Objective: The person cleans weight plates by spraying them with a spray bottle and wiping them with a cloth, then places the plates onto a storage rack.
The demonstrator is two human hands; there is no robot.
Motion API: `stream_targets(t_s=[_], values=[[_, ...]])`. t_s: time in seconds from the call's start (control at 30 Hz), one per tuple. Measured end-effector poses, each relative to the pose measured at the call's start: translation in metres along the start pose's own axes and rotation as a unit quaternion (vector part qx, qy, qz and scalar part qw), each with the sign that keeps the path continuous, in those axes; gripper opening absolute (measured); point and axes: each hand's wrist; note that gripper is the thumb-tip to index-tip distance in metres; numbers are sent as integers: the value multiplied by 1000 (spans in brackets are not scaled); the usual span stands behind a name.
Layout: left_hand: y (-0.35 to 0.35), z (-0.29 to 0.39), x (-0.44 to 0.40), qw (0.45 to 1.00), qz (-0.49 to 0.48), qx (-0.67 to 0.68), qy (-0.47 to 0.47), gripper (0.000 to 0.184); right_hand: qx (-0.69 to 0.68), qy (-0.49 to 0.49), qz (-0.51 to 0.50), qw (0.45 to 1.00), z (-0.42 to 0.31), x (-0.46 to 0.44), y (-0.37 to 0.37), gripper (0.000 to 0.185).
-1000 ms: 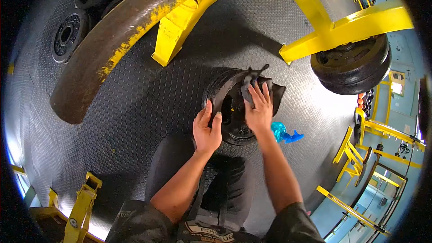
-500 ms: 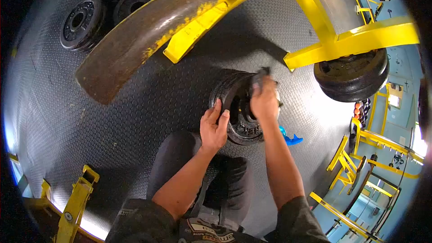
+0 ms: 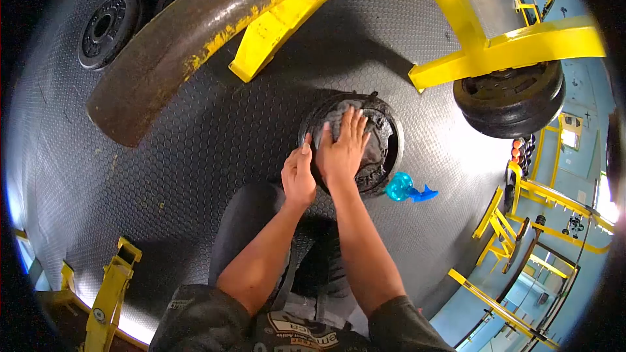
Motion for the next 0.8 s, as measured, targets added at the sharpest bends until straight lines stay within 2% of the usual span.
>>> stream_targets(t_s=[0.03, 0.07, 0.13, 0.17, 0.23, 0.27, 0.33, 0.37, 0.4, 0.47, 0.5, 0.57, 0.6, 0.67, 0.7, 0.8], values=[[1, -4, 0, 997, 10, 69, -46, 51, -33, -24, -16, 999, -1, 8, -4, 59], [-4, -6, -1, 997, 6, 68, -47, 51, -33, -20, -14, 999, 7, 18, -11, 59], [-9, -5, -6, 993, -49, 85, -71, 57, -53, -175, -149, 972, 34, 34, -32, 58], [-4, -1, -5, 997, -28, 25, -61, 61, -50, -174, -141, 973, 44, 37, -41, 58], [-7, -5, -7, 996, -43, 37, -63, 62, -43, -174, -213, 960, 52, 37, -53, 57], [-10, -9, -5, 995, -52, 42, -73, 63, -40, -176, -215, 960, 50, 33, -44, 57], [-10, -9, -3, 992, -38, 65, -97, 63, -11, -67, -40, 997, 21, 30, -18, 56], [-9, -6, -5, 990, -26, 86, -111, 64, -20, -47, -24, 998, 9, 35, -8, 55], [-8, 3, -4, 990, -22, 85, -114, 64, -49, -54, -20, 997, 8, 38, -7, 54], [1, 27, -2, 996, -32, 2, -85, 55, -80, -139, -90, 983, 25, 43, -23, 54], [-4, -3, -2, 999, -30, -8, -35, 56, -76, -138, -89, 984, 36, 47, -33, 54], [-1, -4, -4, 999, -36, -22, -26, 56, -45, -227, -205, 951, 60, 58, -52, 51], [-1, -3, -5, 998, -34, -41, -16, 57, -43, -227, -201, 952, 71, 58, -53, 51], [-3, 8, -6, 994, -62, -83, -29, 58, -30, -146, -114, 982, 91, 61, -48, 55], [0, 12, -6, 996, -46, -73, -40, 58, 23, -42, -51, 998, 72, 61, -47, 57], [3, 13, -4, 997, -26, -39, -59, 62, -23, -61, -26, 998, 66, 73, -31, 58]])
Point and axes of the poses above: each hand's wrist, its own x-axis away from the middle knuckle, its own y-axis out of the palm, z = x × y, and after that the axes turned 11 degrees about y, right-handed
